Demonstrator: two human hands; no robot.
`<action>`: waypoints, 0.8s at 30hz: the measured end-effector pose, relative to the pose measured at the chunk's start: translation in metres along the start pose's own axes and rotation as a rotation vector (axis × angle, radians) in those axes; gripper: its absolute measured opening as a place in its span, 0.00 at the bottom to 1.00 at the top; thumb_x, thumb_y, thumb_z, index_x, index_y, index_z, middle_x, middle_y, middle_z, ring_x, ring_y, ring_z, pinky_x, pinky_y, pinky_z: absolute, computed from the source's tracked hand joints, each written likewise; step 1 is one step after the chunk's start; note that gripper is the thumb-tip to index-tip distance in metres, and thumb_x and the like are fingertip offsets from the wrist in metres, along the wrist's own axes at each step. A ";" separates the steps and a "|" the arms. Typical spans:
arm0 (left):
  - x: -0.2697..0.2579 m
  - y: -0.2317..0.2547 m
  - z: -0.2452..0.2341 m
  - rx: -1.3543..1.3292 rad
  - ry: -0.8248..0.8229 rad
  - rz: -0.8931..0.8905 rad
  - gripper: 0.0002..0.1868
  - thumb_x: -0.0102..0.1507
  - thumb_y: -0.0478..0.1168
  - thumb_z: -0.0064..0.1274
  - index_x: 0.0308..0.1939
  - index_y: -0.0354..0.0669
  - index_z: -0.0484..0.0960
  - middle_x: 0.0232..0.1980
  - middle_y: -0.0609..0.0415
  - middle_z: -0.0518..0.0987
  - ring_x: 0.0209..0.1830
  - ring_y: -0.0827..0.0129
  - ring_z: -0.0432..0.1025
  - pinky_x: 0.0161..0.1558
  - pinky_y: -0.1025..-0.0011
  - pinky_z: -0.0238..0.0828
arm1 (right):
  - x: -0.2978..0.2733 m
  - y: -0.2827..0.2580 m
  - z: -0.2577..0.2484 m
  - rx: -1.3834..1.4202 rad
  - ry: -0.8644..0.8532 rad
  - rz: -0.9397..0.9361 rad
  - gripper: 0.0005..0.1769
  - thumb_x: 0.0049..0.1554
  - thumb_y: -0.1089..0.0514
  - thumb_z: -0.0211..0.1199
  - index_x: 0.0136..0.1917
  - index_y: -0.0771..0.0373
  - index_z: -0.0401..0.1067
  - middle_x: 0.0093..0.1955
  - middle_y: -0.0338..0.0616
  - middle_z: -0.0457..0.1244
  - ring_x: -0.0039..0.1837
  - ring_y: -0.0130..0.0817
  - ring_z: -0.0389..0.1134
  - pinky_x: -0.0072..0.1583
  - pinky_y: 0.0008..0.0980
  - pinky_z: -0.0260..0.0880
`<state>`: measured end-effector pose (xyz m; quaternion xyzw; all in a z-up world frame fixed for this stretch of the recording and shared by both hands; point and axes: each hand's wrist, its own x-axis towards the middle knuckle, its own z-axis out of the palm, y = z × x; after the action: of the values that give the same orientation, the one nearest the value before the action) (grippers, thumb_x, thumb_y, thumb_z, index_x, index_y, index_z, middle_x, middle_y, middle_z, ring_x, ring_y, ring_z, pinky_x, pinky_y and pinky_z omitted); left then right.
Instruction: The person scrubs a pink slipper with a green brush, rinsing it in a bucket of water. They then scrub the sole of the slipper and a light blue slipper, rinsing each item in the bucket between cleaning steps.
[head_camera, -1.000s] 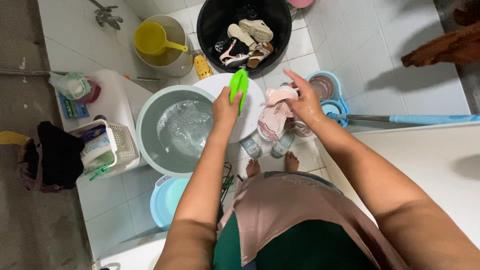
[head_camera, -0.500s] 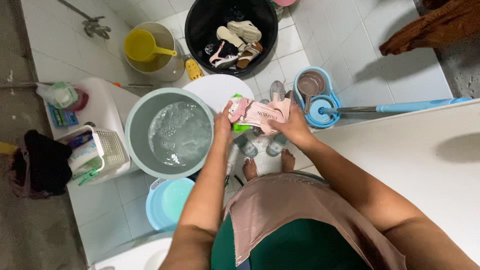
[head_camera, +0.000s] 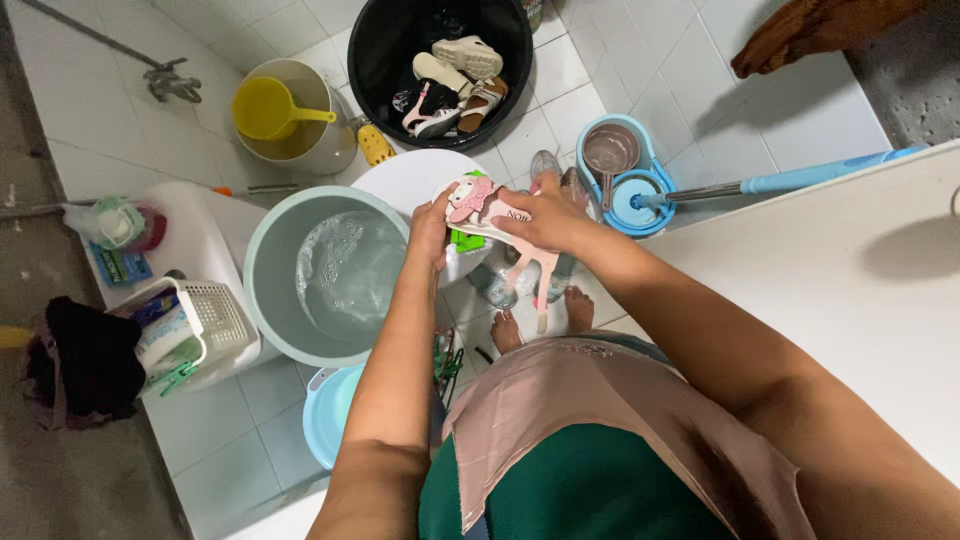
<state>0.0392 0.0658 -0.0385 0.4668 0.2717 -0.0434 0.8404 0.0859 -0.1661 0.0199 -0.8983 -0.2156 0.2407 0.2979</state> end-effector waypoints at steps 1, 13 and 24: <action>0.001 -0.002 0.000 0.009 -0.001 0.006 0.23 0.63 0.47 0.60 0.49 0.27 0.83 0.44 0.45 0.85 0.39 0.64 0.80 0.43 0.67 0.78 | 0.004 0.005 0.003 0.030 0.017 -0.008 0.32 0.55 0.30 0.64 0.70 0.37 0.72 0.64 0.60 0.53 0.65 0.58 0.60 0.66 0.44 0.63; -0.001 -0.021 -0.008 0.042 -0.018 -0.012 0.22 0.61 0.49 0.55 0.52 0.38 0.85 0.43 0.48 0.86 0.37 0.66 0.80 0.43 0.68 0.79 | -0.013 -0.034 -0.013 -0.138 -0.036 0.160 0.28 0.52 0.30 0.64 0.64 0.33 0.76 0.82 0.52 0.37 0.81 0.67 0.29 0.71 0.75 0.31; -0.021 -0.011 -0.011 -0.012 0.011 -0.218 0.23 0.66 0.50 0.51 0.50 0.31 0.83 0.43 0.44 0.85 0.37 0.58 0.81 0.39 0.60 0.81 | -0.031 -0.042 -0.030 -0.153 -0.170 0.177 0.28 0.51 0.27 0.60 0.63 0.27 0.78 0.85 0.48 0.33 0.84 0.64 0.24 0.73 0.76 0.24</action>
<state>0.0135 0.0648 -0.0407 0.4298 0.3259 -0.1303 0.8319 0.0681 -0.1648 0.0779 -0.9102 -0.1776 0.3242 0.1867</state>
